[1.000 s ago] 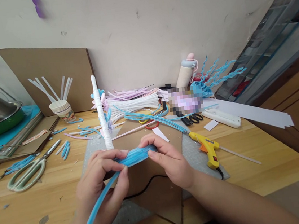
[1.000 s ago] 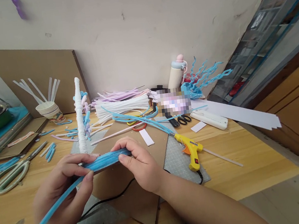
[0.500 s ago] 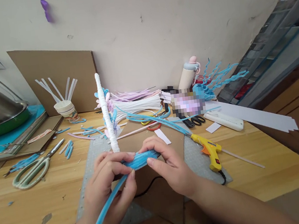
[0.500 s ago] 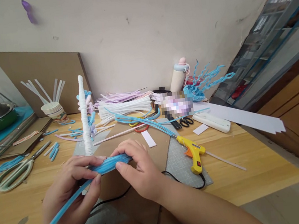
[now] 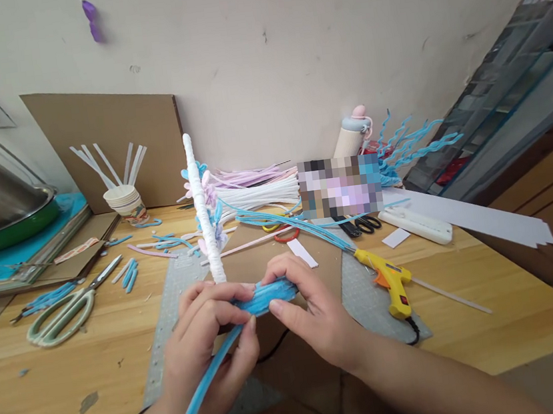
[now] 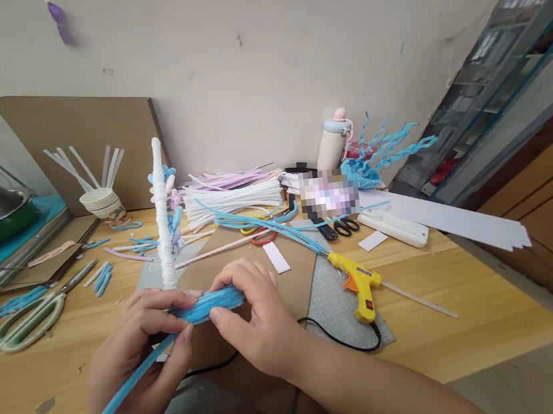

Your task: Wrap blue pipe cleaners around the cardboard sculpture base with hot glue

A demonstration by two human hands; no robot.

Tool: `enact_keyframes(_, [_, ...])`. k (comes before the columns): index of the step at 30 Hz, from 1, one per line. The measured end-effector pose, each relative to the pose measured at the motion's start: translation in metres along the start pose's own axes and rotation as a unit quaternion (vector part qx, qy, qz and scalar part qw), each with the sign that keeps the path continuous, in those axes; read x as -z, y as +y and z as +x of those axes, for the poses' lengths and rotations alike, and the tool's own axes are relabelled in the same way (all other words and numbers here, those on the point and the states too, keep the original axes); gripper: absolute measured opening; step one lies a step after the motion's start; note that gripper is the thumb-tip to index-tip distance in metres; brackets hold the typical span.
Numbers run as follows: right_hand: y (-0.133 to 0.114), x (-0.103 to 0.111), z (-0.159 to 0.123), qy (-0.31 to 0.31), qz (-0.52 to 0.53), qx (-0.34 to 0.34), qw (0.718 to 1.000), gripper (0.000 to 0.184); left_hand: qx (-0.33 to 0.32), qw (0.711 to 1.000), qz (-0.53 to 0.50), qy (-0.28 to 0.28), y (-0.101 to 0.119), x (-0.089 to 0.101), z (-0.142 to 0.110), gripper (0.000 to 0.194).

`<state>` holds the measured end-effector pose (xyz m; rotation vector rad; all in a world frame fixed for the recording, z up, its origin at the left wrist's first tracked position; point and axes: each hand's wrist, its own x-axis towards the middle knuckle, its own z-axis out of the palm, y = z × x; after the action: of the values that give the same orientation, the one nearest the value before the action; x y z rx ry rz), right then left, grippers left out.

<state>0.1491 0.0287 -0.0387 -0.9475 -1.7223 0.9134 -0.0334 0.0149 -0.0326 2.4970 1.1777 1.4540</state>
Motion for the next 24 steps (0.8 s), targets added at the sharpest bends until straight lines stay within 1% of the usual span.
enact_keyframes(3, [-0.004,-0.001,0.000,-0.004,-0.008,-0.014,1.000,0.010,-0.005,1.000,0.002,-0.002,0.000,-0.001,0.000,0.016])
enact_keyframes(7, [-0.007,-0.007,0.000,0.030,-0.039,-0.023,0.999,0.011,-0.004,1.000,-0.009,-0.006,0.000,-0.002,-0.002,0.016])
enact_keyframes(9, [-0.005,-0.007,0.000,0.032,-0.041,-0.019,0.998,0.012,-0.003,1.000,-0.010,-0.006,0.000,-0.002,-0.002,0.015])
enact_keyframes(11, [-0.001,-0.003,0.000,0.013,-0.012,-0.014,1.000,0.012,-0.005,1.000,-0.008,-0.007,-0.001,-0.002,-0.002,0.016])
enact_keyframes(14, [0.008,0.007,0.001,-0.040,0.093,-0.019,0.995,0.017,-0.009,1.000,-0.009,-0.009,-0.003,-0.001,-0.001,0.017])
enact_keyframes(16, [0.014,0.013,0.001,-0.054,0.142,-0.023,0.988,0.019,-0.011,1.000,-0.011,-0.010,-0.004,0.000,0.001,0.017])
enact_keyframes(21, [0.020,0.016,0.003,-0.061,0.172,-0.001,0.983,0.022,-0.013,1.000,-0.022,-0.011,-0.004,0.002,0.004,0.017])
enact_keyframes(24, [0.021,0.017,0.005,-0.066,0.184,0.000,0.981,0.023,-0.007,0.999,-0.033,-0.017,-0.004,0.002,0.005,0.017])
